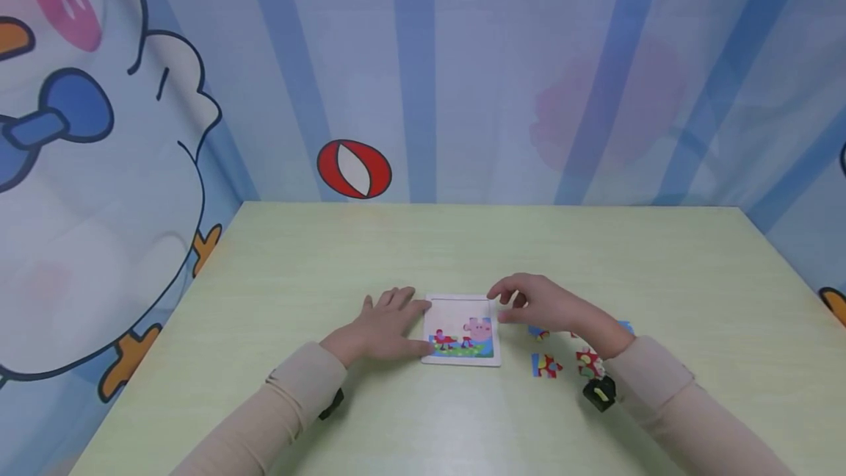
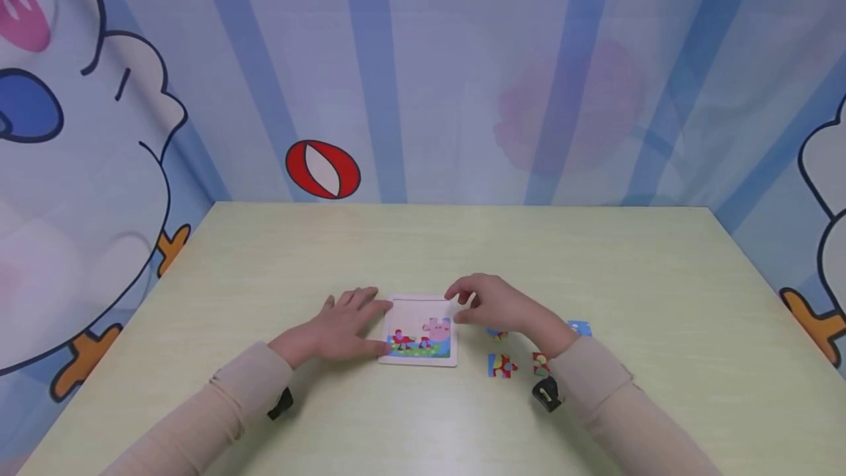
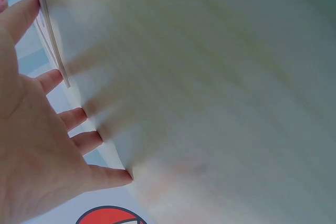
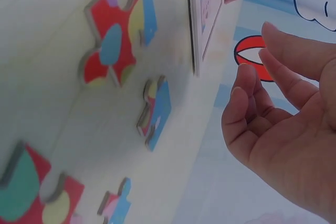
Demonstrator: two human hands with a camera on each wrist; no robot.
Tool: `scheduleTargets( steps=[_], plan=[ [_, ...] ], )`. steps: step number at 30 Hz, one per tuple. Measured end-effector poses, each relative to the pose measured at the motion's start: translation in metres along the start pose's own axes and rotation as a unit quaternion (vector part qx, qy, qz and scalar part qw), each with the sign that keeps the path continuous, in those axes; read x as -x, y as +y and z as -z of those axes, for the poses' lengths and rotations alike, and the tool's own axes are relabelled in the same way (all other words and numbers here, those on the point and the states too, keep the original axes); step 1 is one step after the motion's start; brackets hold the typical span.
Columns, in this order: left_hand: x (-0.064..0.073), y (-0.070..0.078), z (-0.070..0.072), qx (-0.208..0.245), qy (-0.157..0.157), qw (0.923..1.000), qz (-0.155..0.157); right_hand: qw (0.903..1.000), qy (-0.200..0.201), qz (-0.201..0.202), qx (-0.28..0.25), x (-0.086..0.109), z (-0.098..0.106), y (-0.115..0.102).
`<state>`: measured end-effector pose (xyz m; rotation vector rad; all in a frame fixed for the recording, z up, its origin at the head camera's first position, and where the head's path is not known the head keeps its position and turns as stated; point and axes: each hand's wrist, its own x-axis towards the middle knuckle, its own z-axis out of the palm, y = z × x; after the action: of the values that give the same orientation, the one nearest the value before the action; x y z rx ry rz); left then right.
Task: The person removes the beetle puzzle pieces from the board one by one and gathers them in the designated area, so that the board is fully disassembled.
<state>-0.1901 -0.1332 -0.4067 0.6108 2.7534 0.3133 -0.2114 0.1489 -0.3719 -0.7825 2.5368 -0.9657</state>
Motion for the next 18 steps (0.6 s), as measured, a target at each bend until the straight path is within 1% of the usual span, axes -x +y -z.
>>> scheduleTargets(
  steps=[2, 5, 8, 10, 13, 18],
  plan=[
    [0.000, 0.000, 0.000, -0.001, 0.000, 1.0000, 0.000, 1.0000, -0.003, 0.000, -0.003, -0.004, -0.003, -0.001],
    [-0.001, 0.000, 0.001, 0.001, 0.001, 1.0000, -0.001, 0.9999, -0.008, -0.010, -0.008, -0.009, -0.008, -0.001],
    [-0.001, 0.000, 0.001, 0.001, 0.001, 1.0000, -0.001, 0.9993, -0.009, -0.032, -0.014, -0.014, -0.014, -0.002],
    [-0.001, 0.000, 0.001, 0.000, 0.000, 1.0000, 0.000, 0.9990, -0.012, -0.040, -0.015, -0.016, -0.017, -0.002],
    [0.000, 0.001, 0.002, 0.000, 0.000, 1.0000, 0.001, 0.9987, -0.017, -0.045, -0.013, -0.019, -0.021, -0.002],
    [0.001, 0.002, 0.003, 0.000, -0.001, 1.0000, 0.001, 0.9989, -0.023, -0.042, -0.001, -0.022, -0.025, -0.003]
  ],
)
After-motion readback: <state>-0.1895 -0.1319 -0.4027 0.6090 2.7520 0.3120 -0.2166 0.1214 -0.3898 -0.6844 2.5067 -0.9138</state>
